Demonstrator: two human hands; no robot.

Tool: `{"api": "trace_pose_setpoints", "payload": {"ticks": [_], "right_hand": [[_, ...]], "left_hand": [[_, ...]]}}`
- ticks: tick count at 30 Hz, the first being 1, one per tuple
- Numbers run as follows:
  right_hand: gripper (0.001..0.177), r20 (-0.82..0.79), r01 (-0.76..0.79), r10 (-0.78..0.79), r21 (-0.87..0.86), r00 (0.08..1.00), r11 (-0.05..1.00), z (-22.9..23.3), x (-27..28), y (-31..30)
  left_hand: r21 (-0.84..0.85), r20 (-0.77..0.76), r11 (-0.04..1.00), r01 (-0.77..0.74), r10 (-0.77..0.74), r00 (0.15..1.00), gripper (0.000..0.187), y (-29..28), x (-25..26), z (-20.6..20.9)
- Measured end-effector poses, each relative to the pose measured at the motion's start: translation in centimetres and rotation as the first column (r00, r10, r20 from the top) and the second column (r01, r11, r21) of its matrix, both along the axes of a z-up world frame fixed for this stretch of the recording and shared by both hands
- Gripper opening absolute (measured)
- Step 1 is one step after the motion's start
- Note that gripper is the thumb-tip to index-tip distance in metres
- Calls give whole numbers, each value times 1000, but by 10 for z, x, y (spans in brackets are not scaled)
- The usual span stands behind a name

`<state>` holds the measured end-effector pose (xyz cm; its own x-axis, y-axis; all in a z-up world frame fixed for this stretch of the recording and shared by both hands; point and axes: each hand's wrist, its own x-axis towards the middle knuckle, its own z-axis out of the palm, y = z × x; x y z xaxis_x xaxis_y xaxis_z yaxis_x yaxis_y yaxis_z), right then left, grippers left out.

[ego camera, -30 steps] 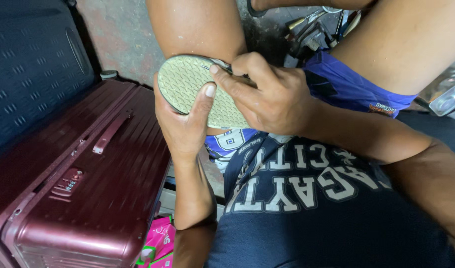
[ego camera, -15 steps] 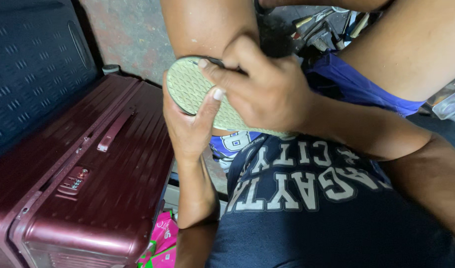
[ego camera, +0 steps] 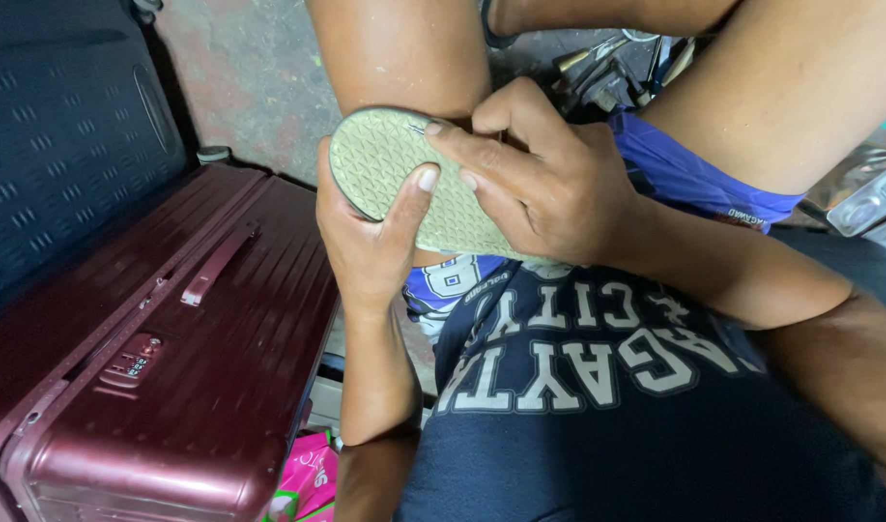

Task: The person holds a white and blue sneaker and uses a small metal tool to scrape and clean the sole. The person repeatedly works along the edge where the sole meets the upper, removing debris and residue.

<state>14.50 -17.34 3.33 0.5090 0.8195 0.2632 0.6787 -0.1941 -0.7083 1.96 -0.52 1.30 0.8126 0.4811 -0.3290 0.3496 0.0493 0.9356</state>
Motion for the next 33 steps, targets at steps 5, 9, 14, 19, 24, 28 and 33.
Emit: {"api": "trace_pose_setpoints", "payload": {"ticks": [5, 9, 14, 19, 24, 28, 33], "right_hand": [[36, 47, 11, -10, -23, 999, 1000, 2, -2, -4], [36, 86, 55, -50, -55, 995, 997, 5, -6, -1], [37, 91, 48, -43, -58, 995, 997, 2, -5, 5], [35, 110, 7, 0, -58, 994, 998, -3, 1, 10], [31, 126, -25, 28, -31, 992, 999, -7, 3, 16], [38, 131, -76, 74, 11, 989, 997, -17, 9, 21], [29, -131, -77, 92, 114, 987, 991, -20, 13, 14]], "left_hand": [[37, -29, 999, -11, 12, 1000, 38, -5, 1, 2], [60, -54, 998, 2, 2, 999, 38, -5, 4, 5], [72, -87, 997, 25, -19, 996, 42, 1, 4, 6], [91, -96, 995, 39, -31, 995, 44, 5, 5, 4], [68, -92, 997, 27, -21, 996, 45, 9, 2, 1], [24, -57, 1000, -6, 8, 998, 46, 11, 0, -4], [-30, 46, 999, -26, 27, 999, 43, 8, -2, -9]]}}
